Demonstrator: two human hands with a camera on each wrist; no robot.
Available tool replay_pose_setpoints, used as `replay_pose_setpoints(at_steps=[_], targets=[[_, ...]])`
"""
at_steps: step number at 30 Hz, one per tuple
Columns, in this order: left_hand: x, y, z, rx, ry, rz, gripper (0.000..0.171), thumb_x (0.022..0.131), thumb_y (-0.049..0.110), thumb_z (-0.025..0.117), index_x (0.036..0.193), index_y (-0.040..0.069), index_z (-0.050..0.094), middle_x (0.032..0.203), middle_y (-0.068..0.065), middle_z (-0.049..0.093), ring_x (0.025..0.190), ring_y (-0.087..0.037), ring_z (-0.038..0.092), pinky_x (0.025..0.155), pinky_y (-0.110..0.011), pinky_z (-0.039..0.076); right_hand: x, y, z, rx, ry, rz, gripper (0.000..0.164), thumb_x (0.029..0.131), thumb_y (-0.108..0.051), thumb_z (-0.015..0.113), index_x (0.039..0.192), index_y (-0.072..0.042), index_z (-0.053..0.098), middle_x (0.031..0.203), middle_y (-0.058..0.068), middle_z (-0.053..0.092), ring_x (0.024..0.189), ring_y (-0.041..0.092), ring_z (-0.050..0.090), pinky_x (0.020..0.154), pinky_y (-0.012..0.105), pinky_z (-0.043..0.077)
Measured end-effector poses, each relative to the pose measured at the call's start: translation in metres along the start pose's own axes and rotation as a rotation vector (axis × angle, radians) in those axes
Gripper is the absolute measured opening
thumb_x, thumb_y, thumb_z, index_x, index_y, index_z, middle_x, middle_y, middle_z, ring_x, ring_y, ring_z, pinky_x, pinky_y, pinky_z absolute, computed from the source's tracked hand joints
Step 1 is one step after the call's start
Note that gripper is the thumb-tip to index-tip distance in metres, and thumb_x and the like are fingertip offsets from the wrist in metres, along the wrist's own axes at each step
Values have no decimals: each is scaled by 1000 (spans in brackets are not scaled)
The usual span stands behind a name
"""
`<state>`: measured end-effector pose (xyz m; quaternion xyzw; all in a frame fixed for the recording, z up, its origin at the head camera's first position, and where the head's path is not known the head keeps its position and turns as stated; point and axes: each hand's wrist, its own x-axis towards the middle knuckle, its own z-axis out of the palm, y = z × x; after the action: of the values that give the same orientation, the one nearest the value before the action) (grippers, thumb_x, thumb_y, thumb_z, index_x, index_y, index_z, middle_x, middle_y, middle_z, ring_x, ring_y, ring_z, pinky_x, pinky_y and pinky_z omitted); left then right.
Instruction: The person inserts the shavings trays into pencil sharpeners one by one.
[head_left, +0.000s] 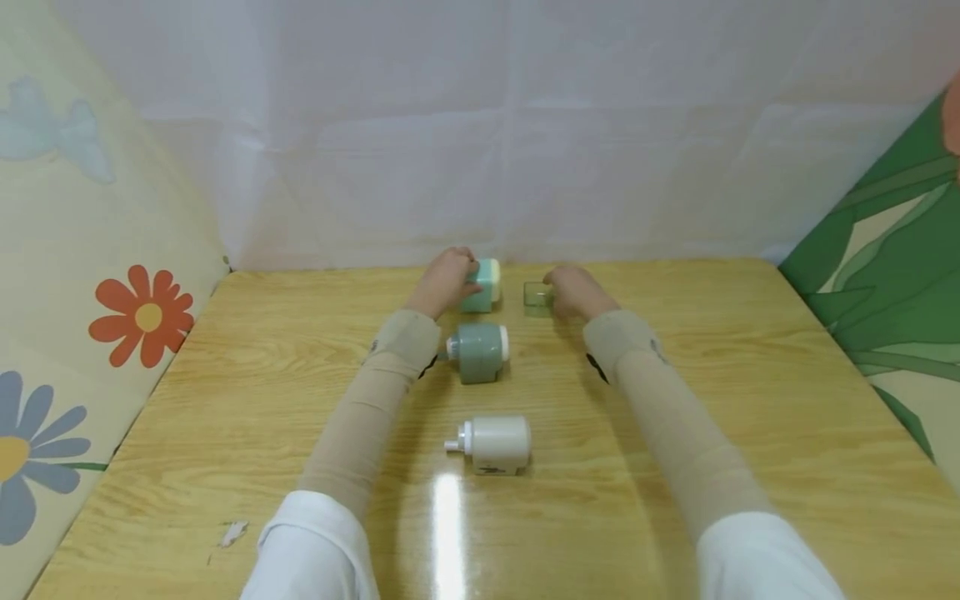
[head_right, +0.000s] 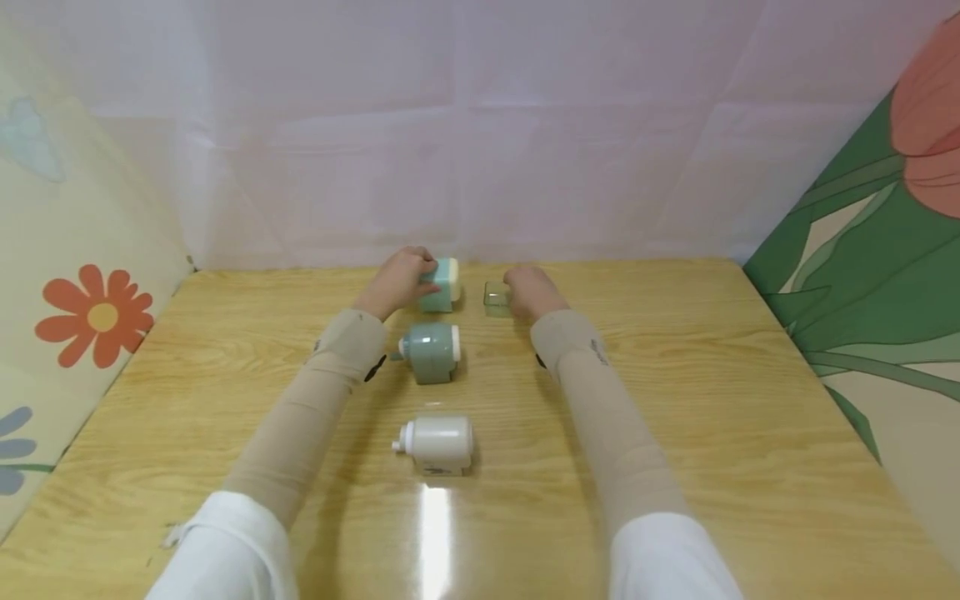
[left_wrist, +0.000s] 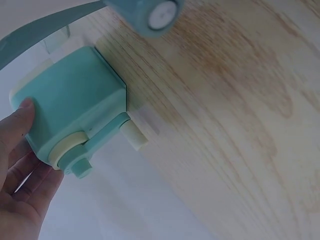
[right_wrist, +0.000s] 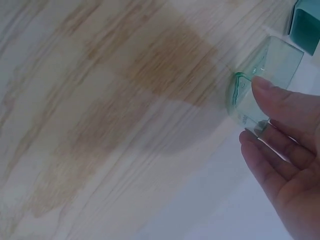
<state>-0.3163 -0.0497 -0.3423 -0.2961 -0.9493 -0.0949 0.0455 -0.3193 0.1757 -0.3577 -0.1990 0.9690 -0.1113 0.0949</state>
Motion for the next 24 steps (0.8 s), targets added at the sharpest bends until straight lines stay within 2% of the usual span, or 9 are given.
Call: replay_pose_setpoints(at_steps=[6, 13, 19, 24], targets=[[1, 1, 0, 33, 3, 10, 24, 83, 23, 67, 85, -1, 64, 105, -16, 59, 98, -28, 55, 86, -32, 46, 4, 0, 2, -30, 13, -29, 52, 64, 13, 55, 116, 13, 53, 119, 28, 52, 113, 42, 45, 99, 47, 35], [0, 2, 0, 25, -16, 1, 24, 84, 23, 66, 82, 0, 62, 107, -16, 59, 100, -27, 54, 88, -32, 45, 6, -6, 2, 7, 1, -18, 55, 64, 15, 60, 118, 12, 52, 122, 28, 50, 117, 42, 41, 101, 47, 33], [1, 3, 0, 25, -17, 6, 25, 84, 24, 65, 78, 1, 58, 107, -14, 58, 100, -26, 53, 87, -32, 45, 8, -11, 1, 16, -4, -19, 54, 65, 17, 54, 119, 11, 51, 123, 27, 49, 117, 41, 41, 101, 47, 32], [2, 4, 0, 48, -8, 22, 26, 85, 25, 65, 75, 3, 55, 106, -14, 59, 99, -26, 54, 87, -32, 44, 11, -14, 1, 6, -12, -37, 52, 68, 15, 55, 120, 11, 51, 123, 27, 49, 116, 41, 42, 101, 47, 32]])
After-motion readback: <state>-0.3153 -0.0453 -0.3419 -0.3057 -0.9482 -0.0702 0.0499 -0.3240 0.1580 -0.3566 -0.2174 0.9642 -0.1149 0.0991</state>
